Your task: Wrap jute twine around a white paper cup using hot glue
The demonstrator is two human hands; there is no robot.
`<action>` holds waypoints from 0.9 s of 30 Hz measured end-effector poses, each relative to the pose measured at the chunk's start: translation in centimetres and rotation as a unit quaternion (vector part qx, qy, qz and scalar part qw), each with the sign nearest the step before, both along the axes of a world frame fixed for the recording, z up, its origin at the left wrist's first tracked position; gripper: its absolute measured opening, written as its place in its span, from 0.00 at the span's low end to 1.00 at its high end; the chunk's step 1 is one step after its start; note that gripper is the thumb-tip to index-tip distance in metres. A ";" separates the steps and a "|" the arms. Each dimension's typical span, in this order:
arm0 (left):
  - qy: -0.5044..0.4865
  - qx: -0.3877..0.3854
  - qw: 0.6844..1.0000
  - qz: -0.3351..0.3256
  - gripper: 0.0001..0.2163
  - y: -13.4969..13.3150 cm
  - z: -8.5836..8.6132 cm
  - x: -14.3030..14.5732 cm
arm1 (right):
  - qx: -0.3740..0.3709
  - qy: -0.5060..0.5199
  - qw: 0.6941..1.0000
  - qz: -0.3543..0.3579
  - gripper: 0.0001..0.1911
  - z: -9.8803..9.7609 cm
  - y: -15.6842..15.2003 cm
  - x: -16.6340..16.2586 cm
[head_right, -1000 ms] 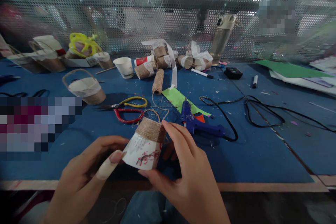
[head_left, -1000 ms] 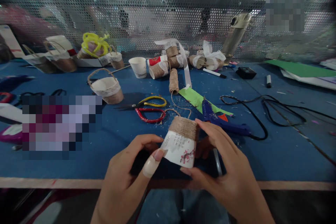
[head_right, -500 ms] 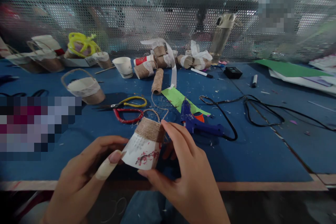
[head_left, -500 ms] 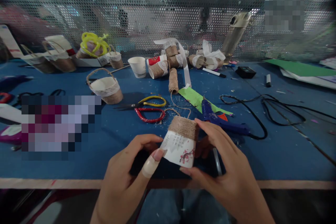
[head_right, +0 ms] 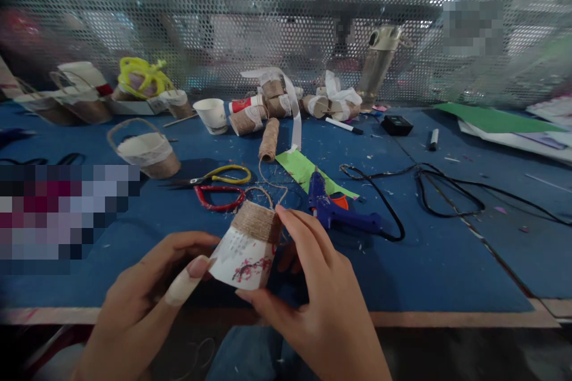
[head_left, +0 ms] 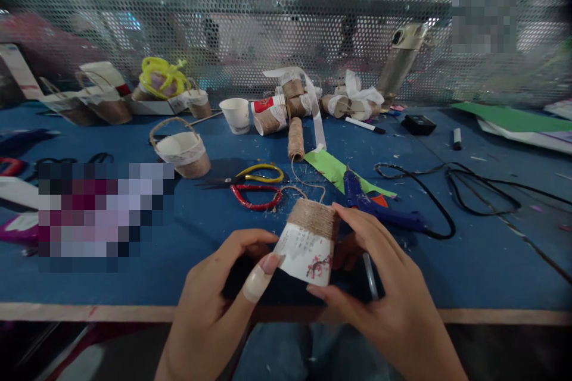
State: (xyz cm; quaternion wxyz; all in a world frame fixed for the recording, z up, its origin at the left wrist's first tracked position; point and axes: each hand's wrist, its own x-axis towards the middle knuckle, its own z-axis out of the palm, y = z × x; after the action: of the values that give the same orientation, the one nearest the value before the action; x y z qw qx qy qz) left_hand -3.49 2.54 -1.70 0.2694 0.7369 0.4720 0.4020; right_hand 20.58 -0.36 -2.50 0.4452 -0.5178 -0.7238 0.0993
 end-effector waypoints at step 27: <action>-0.024 -0.022 0.999 0.014 0.04 0.0 0.0 0.4 | -0.036 0.057 0.998 0.013 0.38 -1.0 -0.3 0.0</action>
State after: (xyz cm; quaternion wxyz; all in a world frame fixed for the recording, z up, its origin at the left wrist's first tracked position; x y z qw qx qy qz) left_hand -3.08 2.49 -1.71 0.2914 0.7144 0.4842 0.4127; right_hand 20.57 -0.63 -3.48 0.4658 -0.5170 -0.7001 0.1603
